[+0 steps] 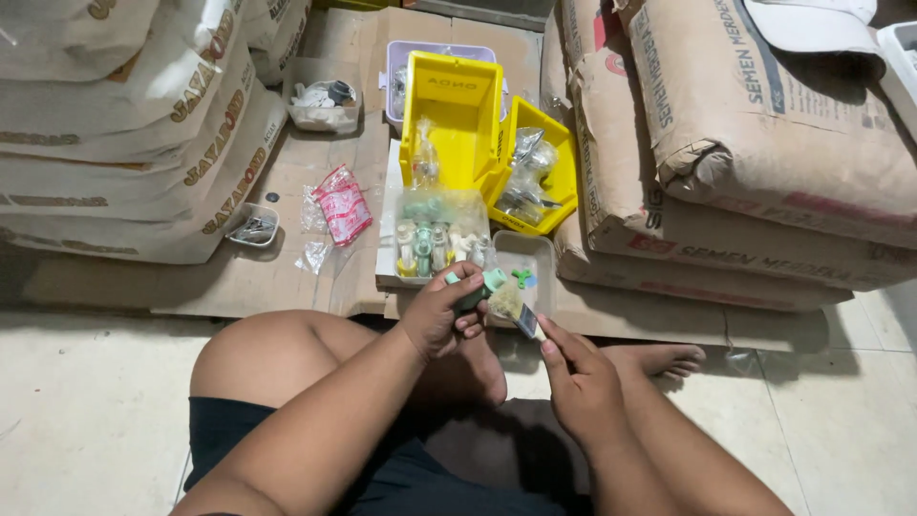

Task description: Sorting small plastic components and placing them into bags and storage bins

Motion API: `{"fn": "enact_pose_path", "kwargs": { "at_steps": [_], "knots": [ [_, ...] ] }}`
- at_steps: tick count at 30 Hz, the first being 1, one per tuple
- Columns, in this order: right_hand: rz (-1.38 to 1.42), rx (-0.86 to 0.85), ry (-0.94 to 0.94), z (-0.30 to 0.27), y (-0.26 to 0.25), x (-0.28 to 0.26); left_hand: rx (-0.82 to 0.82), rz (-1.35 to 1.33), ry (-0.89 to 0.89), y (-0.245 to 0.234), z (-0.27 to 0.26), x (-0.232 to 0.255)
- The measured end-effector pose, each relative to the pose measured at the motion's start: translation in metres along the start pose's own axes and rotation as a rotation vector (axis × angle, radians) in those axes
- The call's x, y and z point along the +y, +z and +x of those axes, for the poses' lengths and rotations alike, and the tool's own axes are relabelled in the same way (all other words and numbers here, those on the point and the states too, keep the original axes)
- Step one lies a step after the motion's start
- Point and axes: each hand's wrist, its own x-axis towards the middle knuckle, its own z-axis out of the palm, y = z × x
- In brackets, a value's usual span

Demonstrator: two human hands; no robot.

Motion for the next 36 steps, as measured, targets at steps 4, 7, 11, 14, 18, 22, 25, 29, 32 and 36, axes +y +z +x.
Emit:
{"fn": "enact_pose_path", "kwargs": {
  "at_steps": [4,7,11,14,18,22,25,29,32,36],
  "knots": [
    [-0.033,0.029,-0.093,0.0,0.002,-0.004,0.017,-0.011,0.008,-0.009,0.001,0.005],
    [0.05,0.026,-0.208,0.002,0.008,-0.003,-0.003,-0.034,0.022,-0.013,0.0,0.009],
    [-0.047,0.029,-0.077,0.003,0.019,0.013,0.011,-0.005,0.032,-0.017,-0.002,0.01],
    [-0.041,0.063,-0.119,-0.001,0.02,0.013,0.06,0.031,0.059,-0.025,-0.001,0.01],
    [0.06,-0.03,-0.172,0.002,0.026,0.008,0.021,0.094,0.071,-0.028,-0.001,0.008],
    [0.015,0.029,-0.104,0.007,0.029,0.022,0.041,0.124,0.053,-0.026,0.003,0.006],
    [0.011,0.075,-0.147,0.006,0.024,0.017,0.073,0.111,0.026,-0.028,0.006,0.005],
    [0.035,-0.003,-0.09,0.011,0.031,0.034,0.034,0.076,0.012,-0.027,0.009,0.0],
    [0.026,0.008,-0.014,0.013,0.032,0.036,0.049,0.068,0.007,-0.027,0.012,0.002],
    [0.057,0.036,-0.166,0.011,0.029,0.032,0.037,-0.004,-0.006,-0.033,0.014,0.001]
  ]
}}
